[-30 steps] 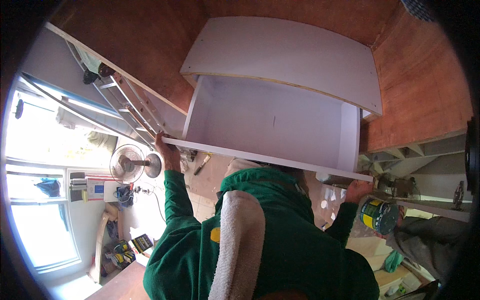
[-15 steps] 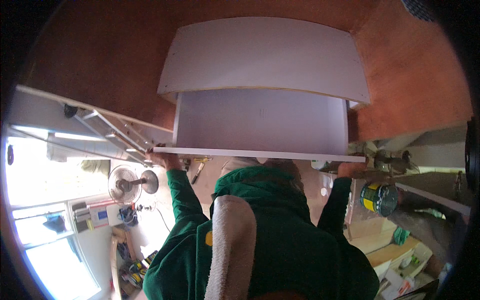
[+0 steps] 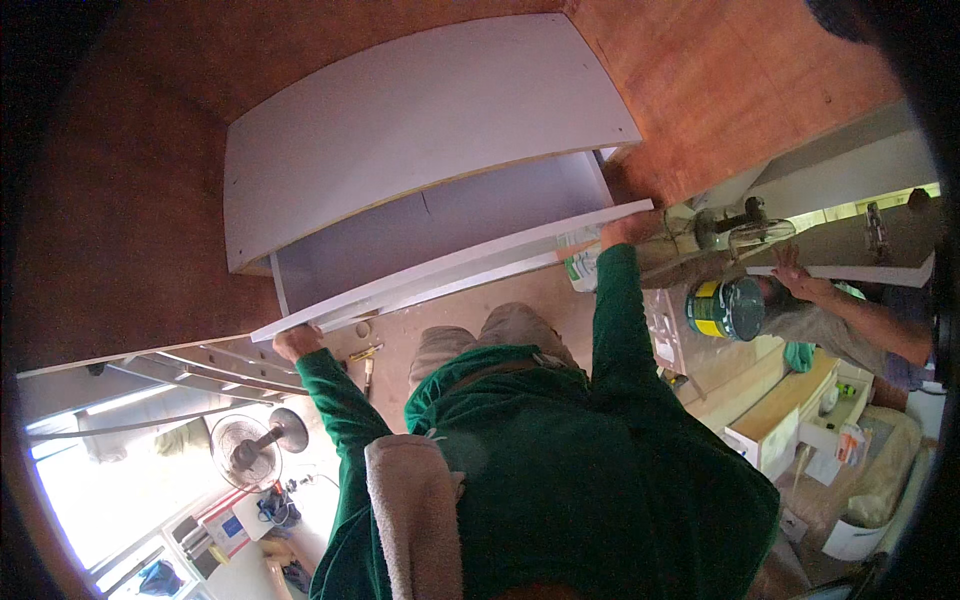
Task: The person slides drawers into a cabinet frame and pushes them in by hand.
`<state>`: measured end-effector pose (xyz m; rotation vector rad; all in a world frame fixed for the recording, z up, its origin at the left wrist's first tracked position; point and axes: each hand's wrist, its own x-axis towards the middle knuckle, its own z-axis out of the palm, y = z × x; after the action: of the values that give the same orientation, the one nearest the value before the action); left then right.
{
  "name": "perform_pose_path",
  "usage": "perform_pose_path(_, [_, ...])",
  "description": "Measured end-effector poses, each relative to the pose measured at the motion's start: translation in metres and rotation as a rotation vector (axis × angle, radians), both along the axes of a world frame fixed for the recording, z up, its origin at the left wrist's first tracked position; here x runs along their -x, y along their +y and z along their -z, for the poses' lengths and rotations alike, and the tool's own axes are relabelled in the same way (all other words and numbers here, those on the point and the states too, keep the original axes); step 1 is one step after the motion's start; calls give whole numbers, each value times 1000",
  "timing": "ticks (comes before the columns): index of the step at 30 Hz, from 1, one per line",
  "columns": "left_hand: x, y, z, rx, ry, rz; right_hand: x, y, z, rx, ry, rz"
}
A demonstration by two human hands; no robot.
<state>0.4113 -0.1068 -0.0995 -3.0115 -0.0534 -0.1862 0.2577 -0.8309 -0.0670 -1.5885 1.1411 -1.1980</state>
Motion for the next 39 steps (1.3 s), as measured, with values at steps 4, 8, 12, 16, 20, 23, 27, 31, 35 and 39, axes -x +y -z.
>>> perform_pose_path(4, [-5, 16, 56, 388, -193, -190, -15, 63, 7, 13, 11, -72])
perform_pose_path(8, [-11, -94, -4, -128, 429, -64, 22, 84, 16, -278, -231, -164])
perform_pose_path(12, [-26, -3, 40, 108, 227, -216, -32, 87, 9, -647, -531, -258])
perform_pose_path(16, [-80, -44, 37, -80, 197, -77, -53, 72, 19, -664, -558, -205])
perform_pose_path(20, [-110, -108, -20, -221, 374, 7, -59, 49, 50, -608, -517, -136])
perform_pose_path(23, [-100, -87, -31, -159, 348, -102, -95, 60, 48, -557, -483, -253])
perform_pose_path(27, [-145, -154, -66, -187, 546, -34, -79, 38, 71, -296, -251, -203])
perform_pose_path(31, [-133, -65, 17, 212, 439, -146, -110, 82, 7, -606, -454, -249])
perform_pose_path(35, [-88, -91, 14, 1876, 85, -592, -62, 59, 1, -765, -340, -256])
perform_pose_path(39, [-61, -76, -37, 2105, -192, -614, -36, 47, -9, -648, -252, -339])
